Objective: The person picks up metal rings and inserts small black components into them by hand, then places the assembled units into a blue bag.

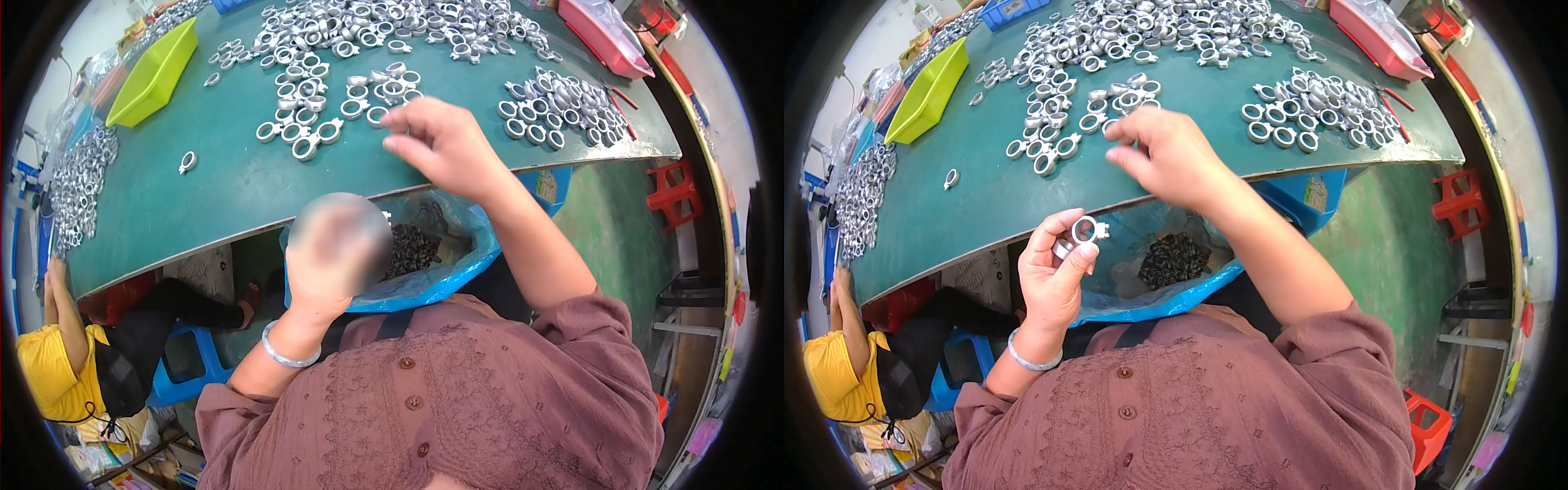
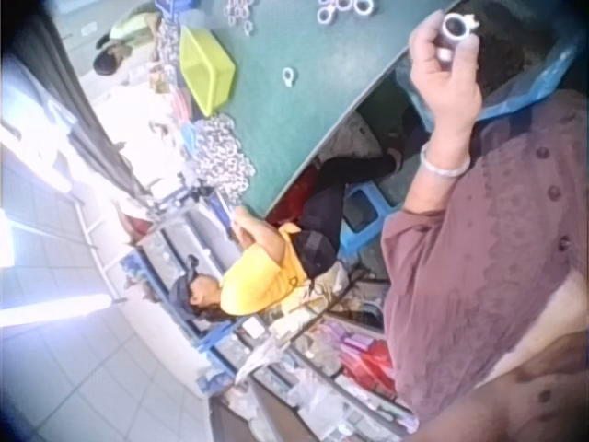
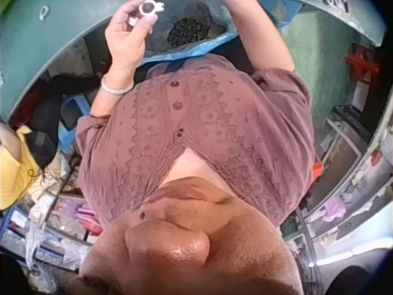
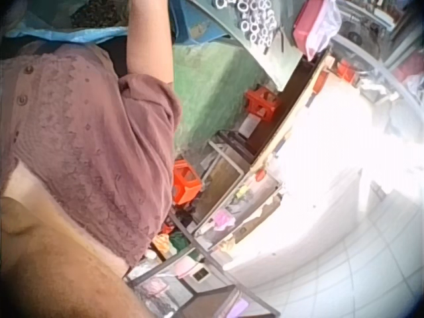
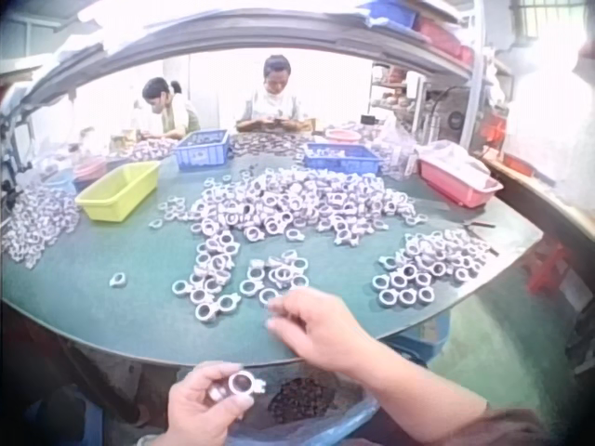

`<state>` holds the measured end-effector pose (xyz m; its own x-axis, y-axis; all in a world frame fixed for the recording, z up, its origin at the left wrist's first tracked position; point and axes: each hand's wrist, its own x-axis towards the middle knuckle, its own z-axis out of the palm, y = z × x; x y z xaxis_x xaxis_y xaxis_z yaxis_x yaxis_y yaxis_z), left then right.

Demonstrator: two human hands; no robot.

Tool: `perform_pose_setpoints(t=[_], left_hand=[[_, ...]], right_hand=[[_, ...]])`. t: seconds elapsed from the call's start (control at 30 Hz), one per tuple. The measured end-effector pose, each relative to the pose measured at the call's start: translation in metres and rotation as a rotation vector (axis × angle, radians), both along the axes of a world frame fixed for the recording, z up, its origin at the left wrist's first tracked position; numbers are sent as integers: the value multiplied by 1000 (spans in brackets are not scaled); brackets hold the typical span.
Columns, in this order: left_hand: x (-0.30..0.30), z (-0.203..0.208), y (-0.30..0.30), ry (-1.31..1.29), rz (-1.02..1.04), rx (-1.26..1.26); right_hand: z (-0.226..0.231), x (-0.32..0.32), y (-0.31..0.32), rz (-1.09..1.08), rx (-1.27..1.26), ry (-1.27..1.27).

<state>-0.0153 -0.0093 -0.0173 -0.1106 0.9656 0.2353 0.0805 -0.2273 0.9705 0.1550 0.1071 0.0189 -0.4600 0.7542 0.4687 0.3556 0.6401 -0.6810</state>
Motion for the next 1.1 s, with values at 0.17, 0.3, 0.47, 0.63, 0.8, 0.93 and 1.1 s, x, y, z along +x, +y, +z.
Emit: perform_pose_setpoints(t=[0.17, 0.3, 0.47, 0.63, 0.8, 0.93, 1.1], left_hand=[[-3, -8, 3, 51, -82, 198], [-2, -6, 0, 17, -107, 242], [-6, -9, 1, 118, -98, 275], [-6, -10, 1, 115, -111, 301], [0, 5, -1, -762, -324, -262], [1, 15, 2, -740, -292, -355], [4, 13, 6, -594, -208, -368]], right_hand=[[-10, -7, 27, -157, 282, -298], [-12, -10, 27, -170, 310, -298], [-11, -10, 26, -126, 260, -226], [-10, -1, 19, -62, 303, -116], [-5, 1, -17, 152, -192, 203], [-3, 1, -43, 246, -205, 227], [0, 1, -59, 264, -65, 92]])
